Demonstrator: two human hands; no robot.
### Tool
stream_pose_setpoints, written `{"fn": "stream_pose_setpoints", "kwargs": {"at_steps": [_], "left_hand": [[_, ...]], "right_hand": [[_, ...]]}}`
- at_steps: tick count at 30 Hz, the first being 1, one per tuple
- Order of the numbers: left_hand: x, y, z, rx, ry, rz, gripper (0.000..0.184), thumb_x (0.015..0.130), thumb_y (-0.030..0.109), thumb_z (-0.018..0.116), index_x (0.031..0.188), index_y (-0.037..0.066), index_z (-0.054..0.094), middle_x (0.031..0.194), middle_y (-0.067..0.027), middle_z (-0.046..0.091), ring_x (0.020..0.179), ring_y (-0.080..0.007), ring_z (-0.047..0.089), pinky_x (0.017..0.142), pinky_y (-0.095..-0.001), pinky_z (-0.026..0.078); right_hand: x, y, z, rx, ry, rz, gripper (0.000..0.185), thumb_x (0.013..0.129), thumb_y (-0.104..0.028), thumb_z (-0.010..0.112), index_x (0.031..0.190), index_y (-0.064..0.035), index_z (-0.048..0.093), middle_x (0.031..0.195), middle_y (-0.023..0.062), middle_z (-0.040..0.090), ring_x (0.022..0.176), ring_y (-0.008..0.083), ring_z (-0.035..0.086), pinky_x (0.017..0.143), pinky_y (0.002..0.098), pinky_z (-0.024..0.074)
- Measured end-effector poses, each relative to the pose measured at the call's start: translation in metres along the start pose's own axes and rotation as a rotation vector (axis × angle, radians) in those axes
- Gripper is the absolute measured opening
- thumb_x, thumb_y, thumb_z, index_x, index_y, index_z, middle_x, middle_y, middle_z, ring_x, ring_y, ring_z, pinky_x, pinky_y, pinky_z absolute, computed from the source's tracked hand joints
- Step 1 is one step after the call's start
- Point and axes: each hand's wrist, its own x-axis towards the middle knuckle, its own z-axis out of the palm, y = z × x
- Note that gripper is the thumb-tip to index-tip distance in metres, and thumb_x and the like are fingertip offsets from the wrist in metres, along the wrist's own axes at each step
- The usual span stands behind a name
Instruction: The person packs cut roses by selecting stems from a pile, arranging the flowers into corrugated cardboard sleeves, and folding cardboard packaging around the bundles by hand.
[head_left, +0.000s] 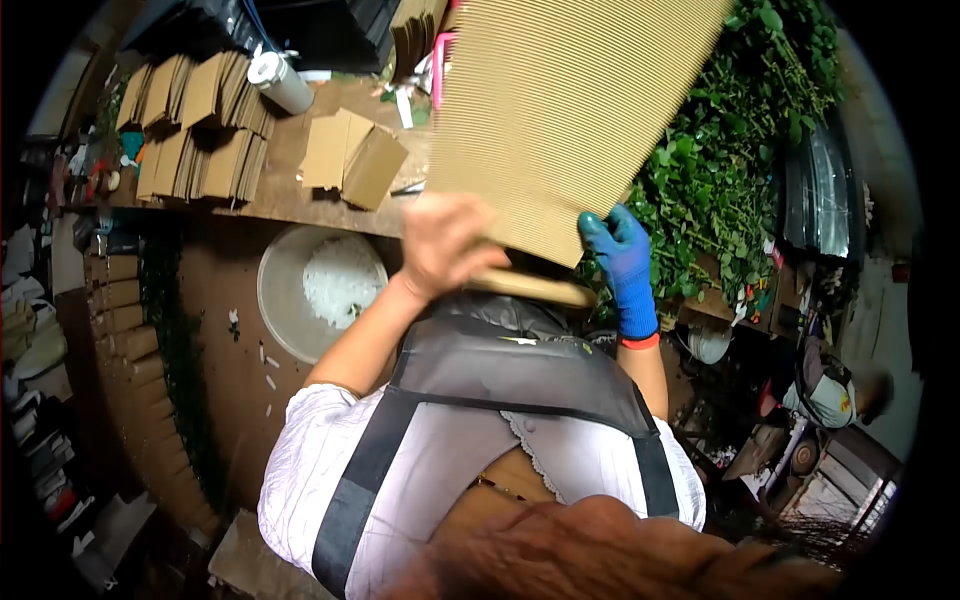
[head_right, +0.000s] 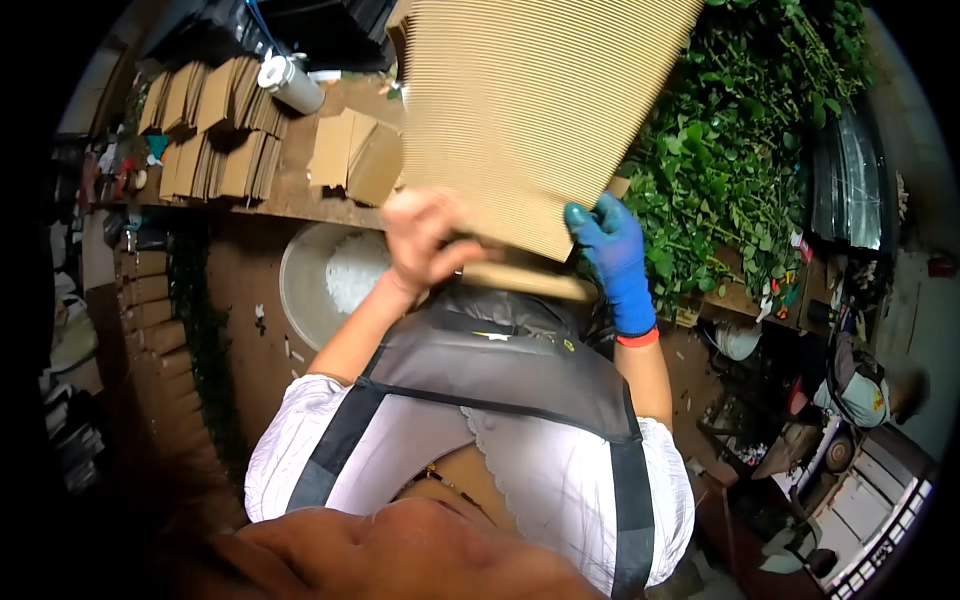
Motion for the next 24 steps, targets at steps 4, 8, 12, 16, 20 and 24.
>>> {"fn": "stream_pose_setpoints", "kwargs": {"at_steps": [4,8,12,16,20,24], "left_hand": [[-0.035,-0.028,0.014,-0.230,-0.252,-0.826,0.023,0.089,0.020,0.072,0.098,0.000,0.067,0.092,-0.0073,0.064,0.079,-0.0163,0.057,0.073,-0.0299,0.048],[-0.087,-0.052,0.056,-0.329,-0.459,-0.972,0.029,0.094,0.027,0.068,0.085,-0.001,0.067,0.066,-0.0002,0.060,0.063,-0.0071,0.051,0.060,-0.0272,0.044],[-0.108,-0.083,0.073,-0.261,-0.588,-1.009,0.038,0.092,0.033,0.070,0.075,-0.001,0.066,0.058,-0.0036,0.056,0.055,-0.0091,0.047,0.054,-0.0335,0.042],[-0.097,-0.089,0.065,-0.021,-0.953,-0.978,0.044,0.088,0.040,0.070,0.065,0.003,0.066,0.063,-0.0135,0.064,0.056,-0.0278,0.061,0.056,-0.0422,0.048],[-0.072,-0.062,0.061,0.227,-0.736,-0.250,0.036,0.085,0.036,0.072,0.065,0.007,0.067,0.061,-0.0102,0.062,0.059,-0.0314,0.062,0.056,-0.0434,0.051],[-0.061,-0.071,0.091,0.022,-0.696,0.399,0.041,0.092,0.031,0.061,0.125,0.007,0.060,0.136,-0.0113,0.057,0.118,-0.0273,0.058,0.096,-0.0401,0.050]], "right_hand": [[-0.003,0.076,-0.028,0.005,0.077,0.070,0.025,0.093,-0.022,0.070,0.104,0.0001,0.066,0.088,0.0017,0.067,0.077,0.0082,0.059,0.068,0.0249,0.0483],[0.000,0.081,-0.058,-0.915,-0.103,0.242,0.034,0.089,-0.040,0.068,0.098,-0.0075,0.070,0.087,0.0104,0.072,0.079,0.0212,0.068,0.071,0.0355,0.0522],[0.010,0.038,-0.036,-1.011,-0.346,0.065,0.029,0.087,-0.040,0.063,0.096,-0.0141,0.072,0.088,0.0125,0.071,0.084,0.0315,0.068,0.075,0.0433,0.0530],[0.040,0.098,0.000,-0.901,-0.605,-0.380,0.023,0.083,-0.030,0.066,0.102,-0.0170,0.071,0.096,0.0081,0.070,0.093,0.0289,0.066,0.082,0.0410,0.0526],[0.051,0.116,0.009,-1.086,-0.694,-0.356,0.026,0.084,-0.030,0.066,0.107,-0.0192,0.070,0.098,0.0093,0.067,0.097,0.0302,0.065,0.084,0.0439,0.0513],[0.050,0.117,0.011,-1.121,-0.679,-0.348,0.025,0.085,-0.031,0.064,0.105,-0.0184,0.071,0.100,0.0104,0.069,0.097,0.0313,0.065,0.086,0.0438,0.0513]]}}
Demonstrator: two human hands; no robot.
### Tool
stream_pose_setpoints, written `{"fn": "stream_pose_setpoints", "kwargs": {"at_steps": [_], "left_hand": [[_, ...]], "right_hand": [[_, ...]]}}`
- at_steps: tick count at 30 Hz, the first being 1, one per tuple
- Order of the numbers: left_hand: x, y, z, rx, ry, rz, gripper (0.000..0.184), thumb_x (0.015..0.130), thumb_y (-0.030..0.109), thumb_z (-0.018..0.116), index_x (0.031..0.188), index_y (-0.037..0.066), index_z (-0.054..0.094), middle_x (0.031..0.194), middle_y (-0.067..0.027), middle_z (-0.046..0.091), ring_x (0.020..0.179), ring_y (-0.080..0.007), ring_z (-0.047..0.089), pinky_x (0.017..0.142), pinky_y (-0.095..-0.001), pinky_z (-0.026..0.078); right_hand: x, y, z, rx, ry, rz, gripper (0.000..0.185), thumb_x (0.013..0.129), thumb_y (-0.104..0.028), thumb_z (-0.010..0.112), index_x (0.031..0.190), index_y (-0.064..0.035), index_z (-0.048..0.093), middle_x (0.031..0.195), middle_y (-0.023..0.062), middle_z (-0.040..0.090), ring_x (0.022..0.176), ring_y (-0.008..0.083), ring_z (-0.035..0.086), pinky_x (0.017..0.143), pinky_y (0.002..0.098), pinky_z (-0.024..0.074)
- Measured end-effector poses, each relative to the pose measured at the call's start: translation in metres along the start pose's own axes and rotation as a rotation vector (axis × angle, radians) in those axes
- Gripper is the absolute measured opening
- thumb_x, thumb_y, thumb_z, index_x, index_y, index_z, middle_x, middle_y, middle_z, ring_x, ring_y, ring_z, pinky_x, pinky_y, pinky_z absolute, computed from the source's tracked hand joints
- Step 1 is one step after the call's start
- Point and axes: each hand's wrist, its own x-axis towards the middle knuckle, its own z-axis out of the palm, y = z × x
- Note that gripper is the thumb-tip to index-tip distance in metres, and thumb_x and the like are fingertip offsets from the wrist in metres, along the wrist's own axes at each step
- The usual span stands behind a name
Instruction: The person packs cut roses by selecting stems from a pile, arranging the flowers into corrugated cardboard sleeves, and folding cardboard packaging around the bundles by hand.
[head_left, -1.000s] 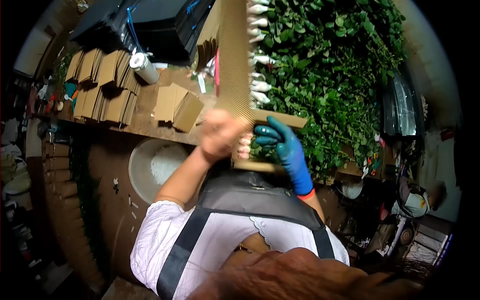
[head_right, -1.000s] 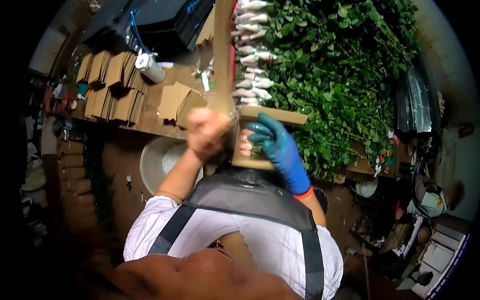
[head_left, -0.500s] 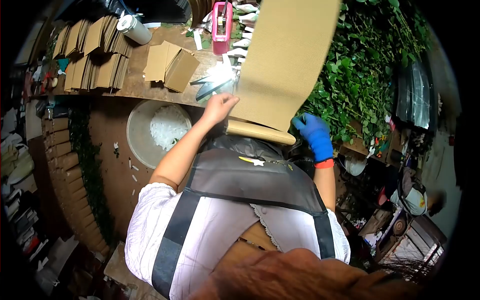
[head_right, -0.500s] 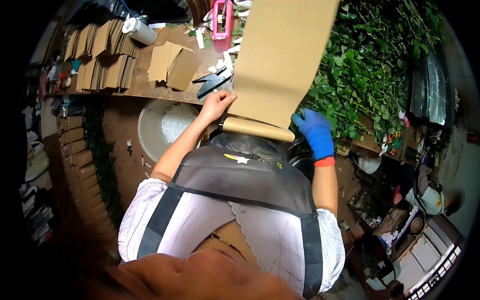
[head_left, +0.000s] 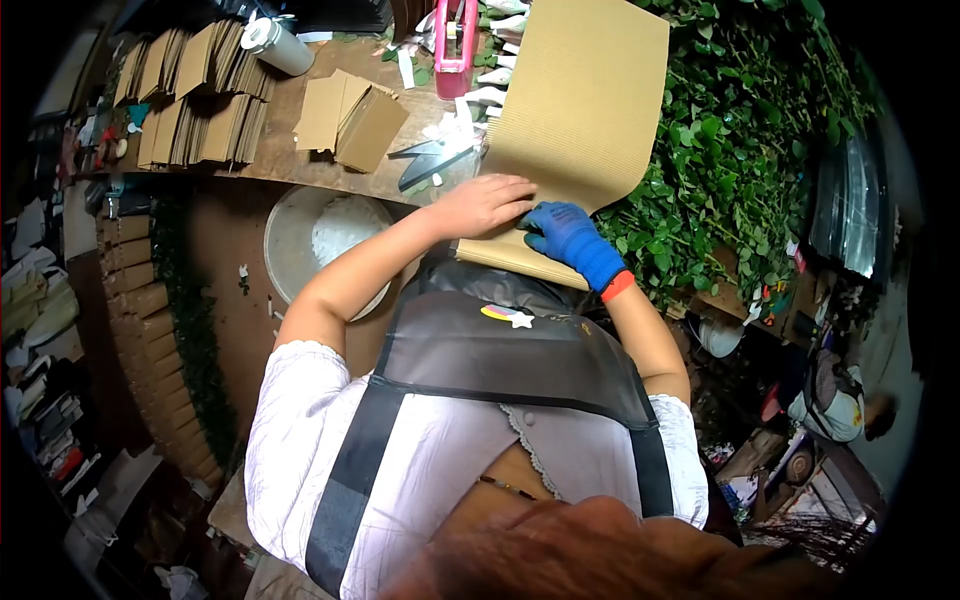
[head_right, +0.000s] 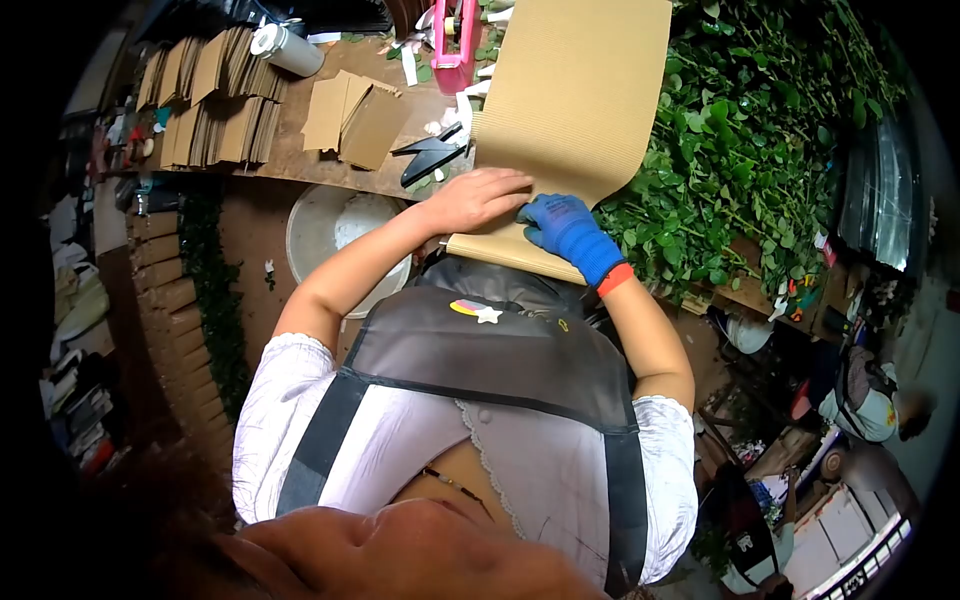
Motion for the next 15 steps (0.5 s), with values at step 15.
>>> {"fn": "stream_pose_setpoints", "kwargs": {"at_steps": [15], "left_hand": [[-0.013,0.004,0.037,0.002,-0.186,-0.236,0.063,0.086,0.063,0.056,0.112,0.006,0.063,0.111,-0.0101,0.062,0.109,-0.0274,0.056,0.094,-0.0405,0.044]], "right_hand": [[0.059,-0.039,-0.071,-0.199,0.344,0.279,0.043,0.082,-0.031,0.070,0.120,-0.0144,0.062,0.102,0.0132,0.068,0.097,0.0313,0.066,0.082,0.0460,0.0523]]}}
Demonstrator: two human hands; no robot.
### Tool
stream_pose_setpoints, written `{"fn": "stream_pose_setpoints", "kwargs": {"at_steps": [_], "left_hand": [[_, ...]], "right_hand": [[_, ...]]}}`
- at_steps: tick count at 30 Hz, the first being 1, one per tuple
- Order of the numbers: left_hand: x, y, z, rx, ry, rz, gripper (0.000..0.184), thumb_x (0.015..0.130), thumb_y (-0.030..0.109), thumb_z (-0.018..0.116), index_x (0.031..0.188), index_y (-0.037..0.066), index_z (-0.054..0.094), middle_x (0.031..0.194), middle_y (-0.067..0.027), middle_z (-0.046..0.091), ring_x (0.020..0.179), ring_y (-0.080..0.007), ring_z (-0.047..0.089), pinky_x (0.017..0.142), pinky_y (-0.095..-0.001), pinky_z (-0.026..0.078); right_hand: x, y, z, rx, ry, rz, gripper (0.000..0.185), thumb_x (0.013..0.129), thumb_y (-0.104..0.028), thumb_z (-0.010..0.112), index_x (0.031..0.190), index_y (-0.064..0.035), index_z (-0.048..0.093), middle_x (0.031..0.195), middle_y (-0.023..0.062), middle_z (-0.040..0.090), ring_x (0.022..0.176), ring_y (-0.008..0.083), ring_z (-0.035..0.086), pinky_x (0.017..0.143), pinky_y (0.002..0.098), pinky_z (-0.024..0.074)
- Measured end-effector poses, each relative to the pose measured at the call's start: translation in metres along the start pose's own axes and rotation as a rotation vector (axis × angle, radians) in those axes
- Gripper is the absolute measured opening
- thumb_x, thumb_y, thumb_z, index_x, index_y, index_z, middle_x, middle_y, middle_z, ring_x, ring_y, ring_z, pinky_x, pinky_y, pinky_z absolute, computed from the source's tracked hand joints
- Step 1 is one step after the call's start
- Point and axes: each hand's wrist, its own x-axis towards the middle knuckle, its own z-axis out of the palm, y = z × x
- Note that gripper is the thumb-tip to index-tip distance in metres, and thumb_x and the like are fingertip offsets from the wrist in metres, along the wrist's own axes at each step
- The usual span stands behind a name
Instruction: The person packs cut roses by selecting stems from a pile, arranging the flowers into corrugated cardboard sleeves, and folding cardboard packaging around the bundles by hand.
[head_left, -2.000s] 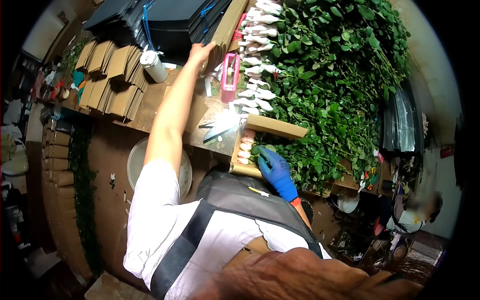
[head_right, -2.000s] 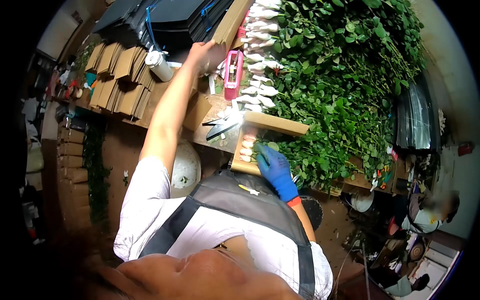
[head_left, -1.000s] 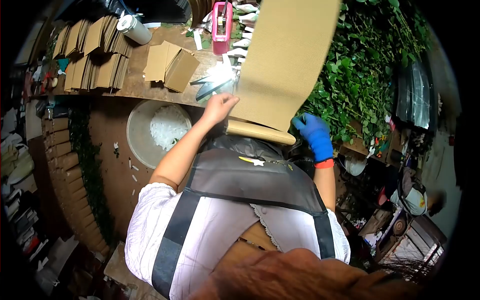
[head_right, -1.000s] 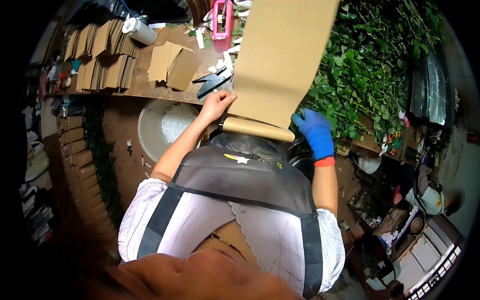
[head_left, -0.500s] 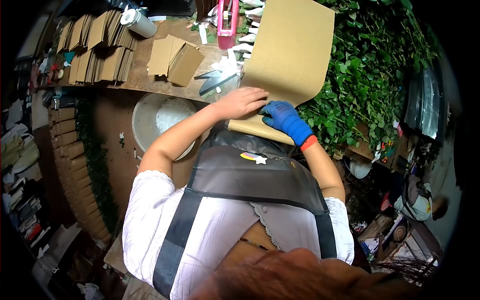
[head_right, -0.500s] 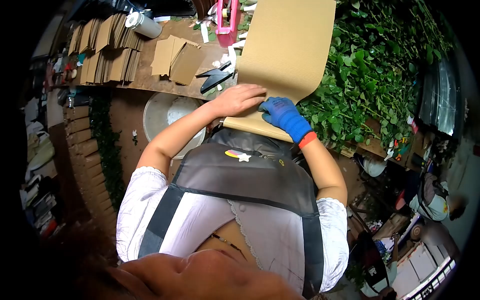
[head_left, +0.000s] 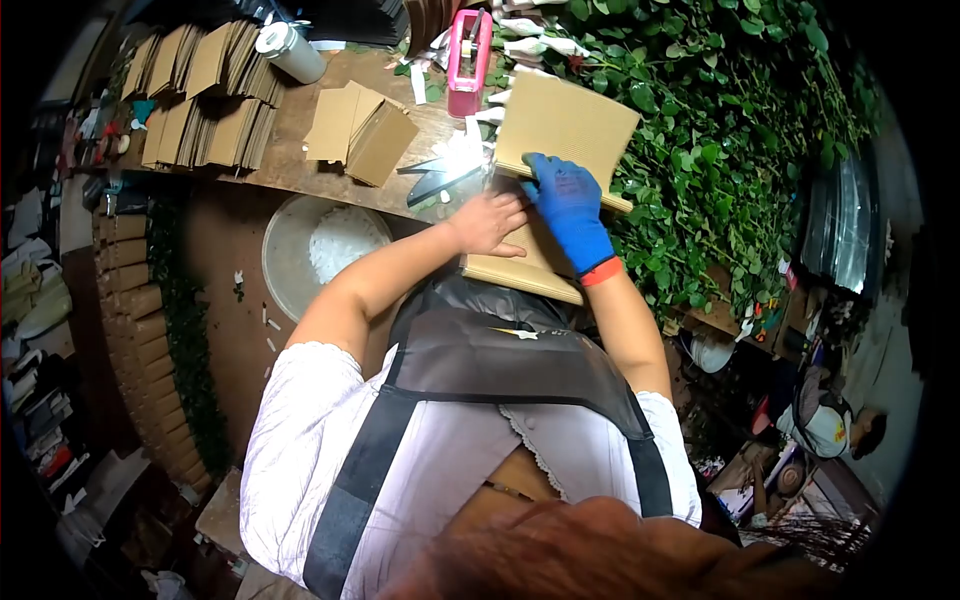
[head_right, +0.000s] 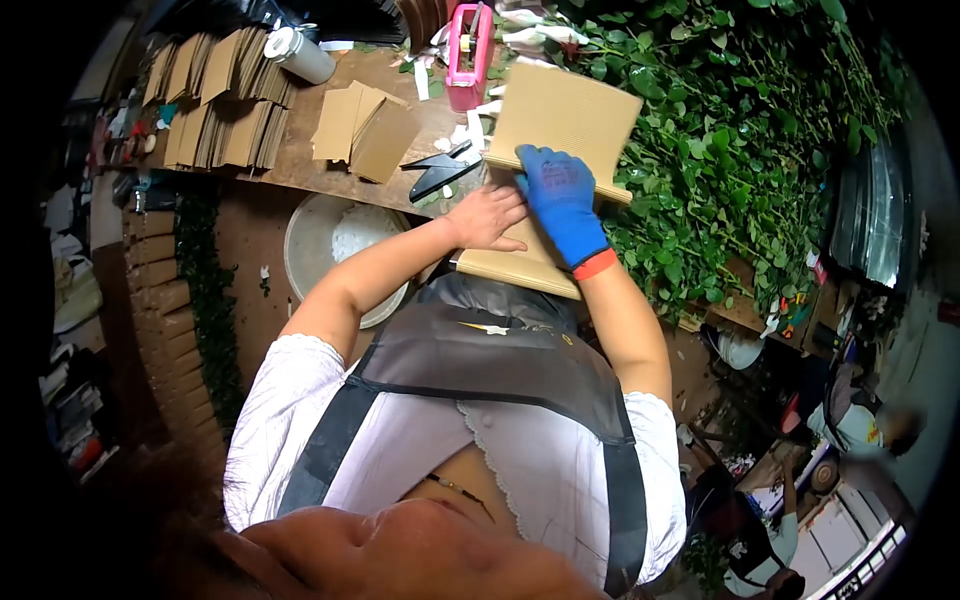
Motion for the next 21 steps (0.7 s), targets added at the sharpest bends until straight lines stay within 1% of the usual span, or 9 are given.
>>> {"fn": "stream_pose_setpoints", "kwargs": {"at_steps": [2,3,8,10,13,16,18,20,21], "left_hand": [[0.001,-0.001,-0.002,0.048,0.159,0.043,0.063,0.086,0.063,0.057,0.111,0.005,0.063,0.109,-0.0098,0.062,0.109,-0.0272,0.056,0.094,-0.0398,0.044],[0.000,0.000,-0.006,-0.033,-0.063,-0.015,0.063,0.087,0.060,0.057,0.119,0.006,0.061,0.119,-0.0121,0.061,0.115,-0.0304,0.054,0.099,-0.0412,0.043],[-0.003,-0.008,0.026,-0.173,-0.076,0.027,0.069,0.094,0.052,0.053,0.147,0.010,0.042,0.151,-0.0144,0.042,0.138,-0.0329,0.040,0.117,-0.0449,0.028],[-0.003,-0.007,0.037,-0.355,-0.146,-0.067,0.071,0.098,0.049,0.049,0.154,0.010,0.031,0.159,-0.0133,0.031,0.145,-0.0302,0.032,0.121,-0.0444,0.021],[0.000,-0.013,0.054,-0.408,-0.155,-0.014,0.065,0.101,0.041,0.045,0.154,0.006,0.031,0.161,-0.0150,0.027,0.149,-0.0292,0.025,0.123,-0.0429,0.017],[-0.005,-0.015,0.060,-0.701,-0.086,-0.056,0.066,0.101,0.039,0.045,0.155,0.006,0.027,0.162,-0.0134,0.023,0.149,-0.0296,0.023,0.123,-0.0415,0.016],[-0.003,-0.019,0.110,-1.378,0.046,-0.126,0.066,0.102,0.039,0.046,0.156,0.007,0.025,0.163,-0.0124,0.023,0.149,-0.0288,0.024,0.123,-0.0409,0.017],[-0.005,-0.017,0.104,-1.362,0.065,-0.134,0.065,0.102,0.039,0.047,0.156,0.008,0.027,0.162,-0.0122,0.025,0.147,-0.0284,0.028,0.121,-0.0409,0.020],[-0.007,-0.013,0.065,-1.007,0.011,-0.110,0.063,0.102,0.038,0.048,0.154,0.008,0.030,0.161,-0.0125,0.028,0.146,-0.0283,0.030,0.120,-0.0413,0.022]], "right_hand": [[0.014,0.008,-0.007,-0.001,-0.104,-0.021,0.047,0.081,-0.032,0.070,0.123,-0.0141,0.061,0.100,0.0130,0.069,0.094,0.0317,0.067,0.079,0.0462,0.0526],[0.015,0.006,-0.009,0.002,-0.167,-0.028,0.049,0.080,-0.032,0.070,0.125,-0.0139,0.060,0.099,0.0130,0.069,0.092,0.0318,0.067,0.078,0.0463,0.0528],[0.028,-0.076,-0.032,0.203,0.367,-0.603,0.049,0.078,-0.028,0.071,0.123,-0.0135,0.060,0.116,0.0098,0.063,0.107,0.0291,0.060,0.092,0.0439,0.0477],[0.056,-0.111,-0.011,0.097,0.208,-0.662,0.051,0.077,-0.024,0.071,0.126,-0.0127,0.058,0.124,0.0085,0.058,0.117,0.0278,0.054,0.101,0.0422,0.0418],[0.109,-0.156,0.034,0.017,0.415,-0.695,0.054,0.077,-0.022,0.069,0.129,-0.0117,0.055,0.126,0.0093,0.056,0.122,0.0276,0.051,0.105,0.0420,0.0388],[0.146,-0.190,0.049,0.088,0.453,-0.737,0.050,0.082,-0.021,0.064,0.130,-0.0120,0.055,0.125,0.0106,0.056,0.124,0.0294,0.050,0.107,0.0442,0.0375],[0.170,-0.200,0.066,-0.062,0.496,-0.748,0.035,0.086,-0.020,0.058,0.121,-0.0161,0.059,0.124,0.0107,0.057,0.126,0.0311,0.048,0.108,0.0457,0.0362],[0.177,-0.201,0.072,-0.144,0.426,-0.769,0.026,0.088,-0.020,0.055,0.112,-0.0177,0.062,0.123,0.0099,0.057,0.126,0.0312,0.049,0.108,0.0458,0.0363],[0.173,-0.200,0.066,-0.116,0.444,-0.826,0.016,0.085,-0.020,0.058,0.100,-0.0180,0.064,0.120,0.0078,0.058,0.123,0.0297,0.050,0.107,0.0455,0.0376]]}}
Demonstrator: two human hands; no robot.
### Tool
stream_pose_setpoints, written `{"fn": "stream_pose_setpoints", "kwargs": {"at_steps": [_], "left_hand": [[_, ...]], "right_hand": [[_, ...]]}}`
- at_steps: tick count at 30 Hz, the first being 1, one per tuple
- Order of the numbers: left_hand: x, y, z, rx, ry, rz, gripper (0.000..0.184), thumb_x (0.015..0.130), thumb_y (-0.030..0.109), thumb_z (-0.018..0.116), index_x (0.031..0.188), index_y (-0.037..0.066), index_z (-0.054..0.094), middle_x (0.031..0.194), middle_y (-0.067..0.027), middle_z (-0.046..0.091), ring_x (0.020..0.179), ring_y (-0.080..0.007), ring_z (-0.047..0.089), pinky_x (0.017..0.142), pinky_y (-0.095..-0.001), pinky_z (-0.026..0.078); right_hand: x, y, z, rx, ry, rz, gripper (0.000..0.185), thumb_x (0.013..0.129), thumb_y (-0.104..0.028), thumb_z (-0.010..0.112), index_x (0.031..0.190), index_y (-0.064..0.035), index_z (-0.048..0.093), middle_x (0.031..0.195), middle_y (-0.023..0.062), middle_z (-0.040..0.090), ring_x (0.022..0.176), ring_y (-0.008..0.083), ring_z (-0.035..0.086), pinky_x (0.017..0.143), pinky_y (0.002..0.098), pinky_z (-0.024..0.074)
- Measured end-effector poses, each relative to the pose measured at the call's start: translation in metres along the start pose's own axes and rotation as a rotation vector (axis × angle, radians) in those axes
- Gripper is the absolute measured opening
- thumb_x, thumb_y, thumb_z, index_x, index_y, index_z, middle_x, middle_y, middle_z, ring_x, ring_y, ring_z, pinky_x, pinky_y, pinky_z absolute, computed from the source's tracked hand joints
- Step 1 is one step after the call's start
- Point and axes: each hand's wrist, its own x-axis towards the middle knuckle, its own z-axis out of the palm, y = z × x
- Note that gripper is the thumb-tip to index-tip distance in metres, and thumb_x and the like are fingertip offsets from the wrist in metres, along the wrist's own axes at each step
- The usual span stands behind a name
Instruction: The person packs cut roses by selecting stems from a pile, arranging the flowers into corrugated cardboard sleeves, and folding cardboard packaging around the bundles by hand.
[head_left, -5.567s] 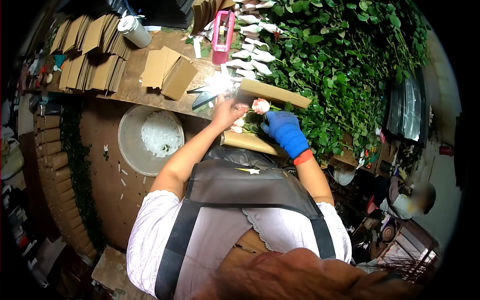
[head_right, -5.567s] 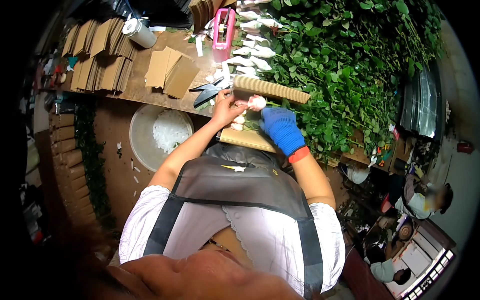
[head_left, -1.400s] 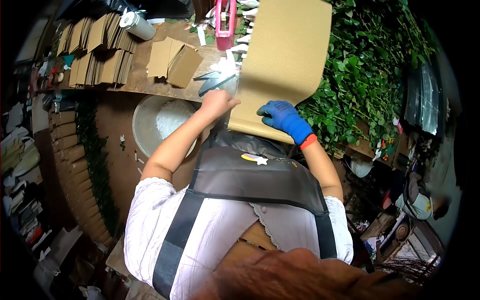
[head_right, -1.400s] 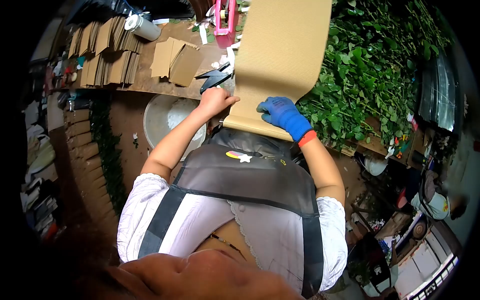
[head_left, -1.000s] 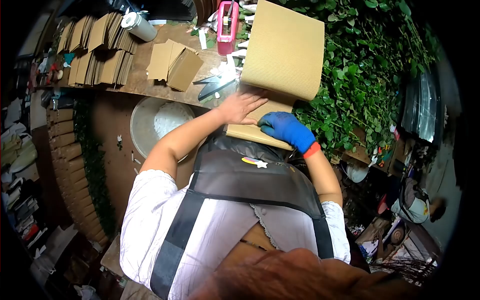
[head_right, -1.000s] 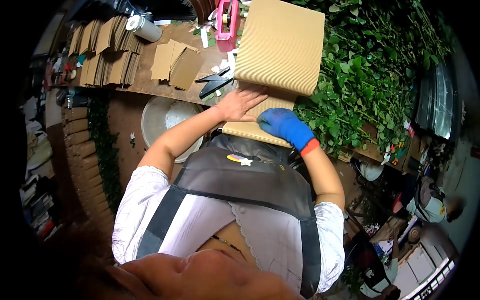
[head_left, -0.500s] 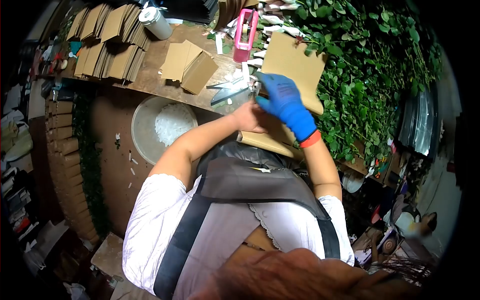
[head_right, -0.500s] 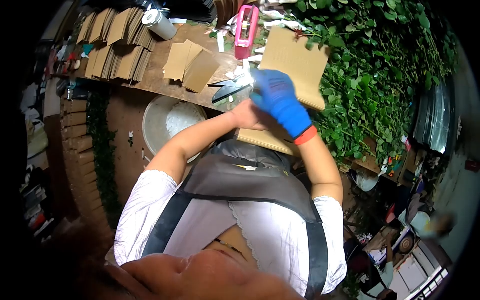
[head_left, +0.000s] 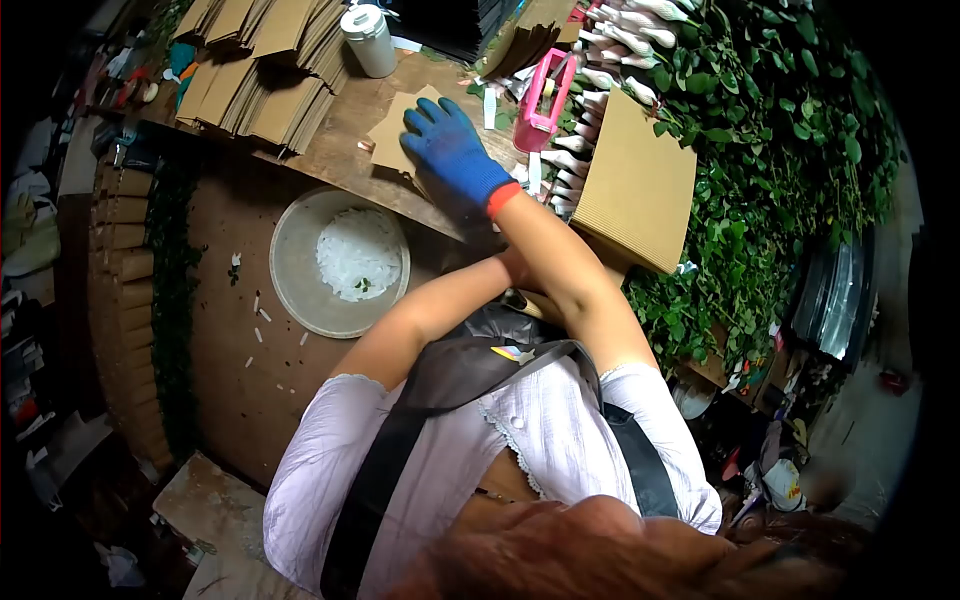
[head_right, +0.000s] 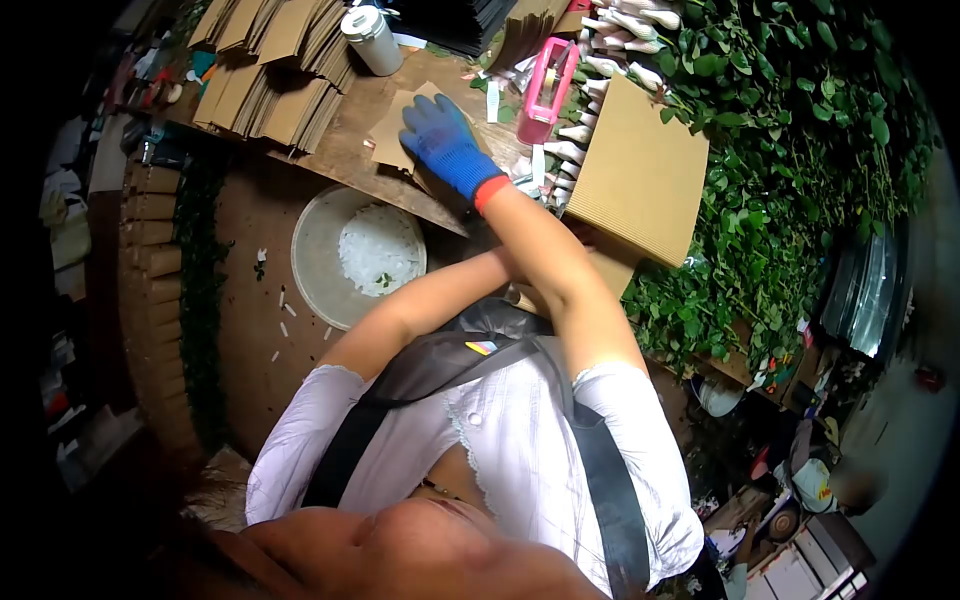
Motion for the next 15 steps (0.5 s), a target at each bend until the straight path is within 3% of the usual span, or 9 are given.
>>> {"fn": "stream_pose_setpoints", "kwargs": {"at_steps": [1,4,5,7,8,10,12,13,15], "left_hand": [[0.000,0.030,-0.015,0.355,-0.036,0.006,0.062,0.101,0.038,0.048,0.153,0.008,0.033,0.159,-0.0127,0.031,0.144,-0.0283,0.033,0.119,-0.0416,0.024],[0.007,0.065,-0.022,0.774,0.002,0.092,0.054,0.100,0.038,0.051,0.143,0.007,0.045,0.150,-0.0143,0.043,0.134,-0.0292,0.043,0.113,-0.0436,0.031],[0.007,0.038,-0.008,0.679,0.154,0.199,0.049,0.098,0.040,0.052,0.134,0.006,0.051,0.138,-0.0158,0.052,0.125,-0.0310,0.049,0.108,-0.0452,0.035],[0.012,0.031,-0.011,0.548,-0.073,-0.133,0.081,0.084,0.057,0.066,0.147,0.011,0.043,0.153,-0.0156,0.040,0.141,-0.0354,0.036,0.118,-0.0462,0.027],[0.009,0.029,-0.010,0.604,-0.017,-0.094,0.084,0.079,0.057,0.071,0.146,0.012,0.046,0.151,-0.0162,0.043,0.140,-0.0364,0.038,0.118,-0.0446,0.027],[0.009,0.003,0.003,0.220,0.010,-0.039,0.073,0.082,0.050,0.070,0.141,0.012,0.050,0.149,-0.0144,0.045,0.138,-0.0333,0.041,0.115,-0.0456,0.030],[0.013,0.017,-0.009,0.392,-0.071,0.121,0.064,0.084,0.047,0.067,0.137,0.013,0.053,0.139,-0.0120,0.053,0.129,-0.0293,0.049,0.110,-0.0455,0.037],[0.005,0.063,-0.031,0.673,-0.050,0.105,0.056,0.086,0.042,0.064,0.132,0.012,0.055,0.127,-0.0109,0.058,0.120,-0.0267,0.054,0.102,-0.0425,0.043],[0.001,0.038,-0.018,0.836,0.019,0.075,0.062,0.083,0.049,0.063,0.133,0.013,0.056,0.122,-0.0083,0.062,0.116,-0.0266,0.057,0.100,-0.0435,0.043]], "right_hand": [[-0.002,0.003,-0.005,0.015,0.023,-0.043,0.015,0.085,-0.019,0.058,0.099,-0.0180,0.064,0.118,0.0072,0.058,0.123,0.0289,0.050,0.107,0.0454,0.0379],[-0.015,0.007,-0.039,0.033,0.095,-0.129,0.016,0.081,-0.015,0.061,0.096,-0.0190,0.064,0.118,0.0056,0.060,0.120,0.0254,0.053,0.104,0.0438,0.0425],[-0.018,0.006,-0.070,0.036,0.134,-0.100,0.019,0.081,-0.014,0.061,0.099,-0.0193,0.065,0.119,0.0055,0.060,0.118,0.0253,0.055,0.102,0.0425,0.0442],[-0.042,0.000,-0.131,0.042,0.210,-0.052,0.026,0.081,-0.013,0.061,0.105,-0.0198,0.067,0.121,0.0053,0.062,0.114,0.0250,0.058,0.097,0.0398,0.0475],[-0.068,-0.005,-0.153,0.168,0.168,0.032,0.030,0.082,-0.012,0.062,0.110,-0.0201,0.068,0.119,0.0055,0.064,0.109,0.0248,0.061,0.093,0.0389,0.0495],[-0.123,-0.012,-0.194,0.332,0.104,0.197,0.034,0.084,-0.013,0.064,0.117,-0.0192,0.069,0.113,0.0066,0.069,0.099,0.0252,0.066,0.086,0.0379,0.0522],[-0.178,-0.017,-0.212,0.467,0.044,0.424,0.030,0.087,-0.017,0.067,0.117,-0.0148,0.070,0.105,0.0090,0.071,0.092,0.0253,0.069,0.081,0.0373,0.0532],[-0.206,-0.018,-0.209,0.566,0.007,0.572,0.028,0.089,-0.021,0.068,0.115,-0.0116,0.070,0.102,0.0105,0.072,0.089,0.0248,0.069,0.078,0.0367,0.0535],[-0.250,-0.017,-0.193,0.781,-0.090,0.908,0.026,0.090,-0.023,0.068,0.111,-0.0073,0.070,0.099,0.0113,0.072,0.087,0.0233,0.070,0.076,0.0346,0.0532]]}}
